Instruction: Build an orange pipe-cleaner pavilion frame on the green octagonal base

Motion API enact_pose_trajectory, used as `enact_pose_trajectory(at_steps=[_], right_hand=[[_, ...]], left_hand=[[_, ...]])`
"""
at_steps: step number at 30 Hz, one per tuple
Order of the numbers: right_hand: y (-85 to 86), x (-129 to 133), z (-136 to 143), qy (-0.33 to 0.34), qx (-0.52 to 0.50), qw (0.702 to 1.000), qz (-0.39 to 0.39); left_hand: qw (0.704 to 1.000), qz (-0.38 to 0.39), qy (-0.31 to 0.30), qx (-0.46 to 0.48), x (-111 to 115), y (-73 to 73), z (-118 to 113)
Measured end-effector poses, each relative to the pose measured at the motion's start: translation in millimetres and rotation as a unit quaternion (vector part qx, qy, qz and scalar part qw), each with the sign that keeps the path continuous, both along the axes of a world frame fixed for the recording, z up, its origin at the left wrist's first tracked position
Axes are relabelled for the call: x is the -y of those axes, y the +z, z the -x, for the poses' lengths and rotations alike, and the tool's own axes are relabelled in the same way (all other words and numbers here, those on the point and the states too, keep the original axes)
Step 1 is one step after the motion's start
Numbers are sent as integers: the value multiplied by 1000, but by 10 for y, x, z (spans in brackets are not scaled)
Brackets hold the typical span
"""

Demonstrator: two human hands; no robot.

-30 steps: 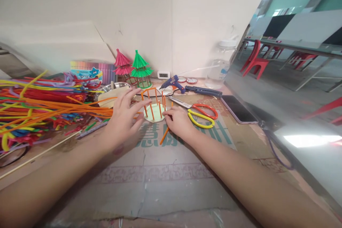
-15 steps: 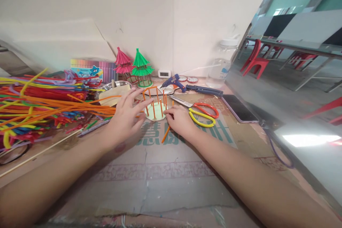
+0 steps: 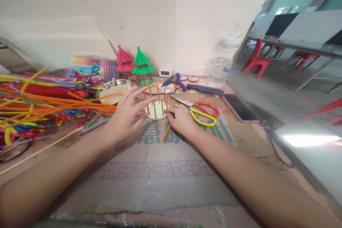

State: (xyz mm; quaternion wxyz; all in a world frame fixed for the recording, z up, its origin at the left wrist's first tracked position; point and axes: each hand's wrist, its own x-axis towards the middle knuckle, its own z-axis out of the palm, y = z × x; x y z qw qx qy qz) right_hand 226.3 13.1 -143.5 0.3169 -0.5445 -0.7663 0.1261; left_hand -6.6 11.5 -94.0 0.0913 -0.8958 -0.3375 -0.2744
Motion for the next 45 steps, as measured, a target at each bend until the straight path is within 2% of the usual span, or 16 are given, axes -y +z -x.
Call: enact_pose_trajectory(at_steps=[11,22,37,45], right_hand=[[-7,0,3,-7,-2,1000,8],[16,21,11,-8,4,1000,12],[-3,9,4,-6,6,1000,6],[-22,4,1,-1,-7,1000,-1]], left_hand=[[1000,9,10,16,-42,73,148],[1000,6,-8,-13,-4,46,97],[999,23,-32,-9,-12,34,82],[1000,16,-22,-13,-18,83,138]])
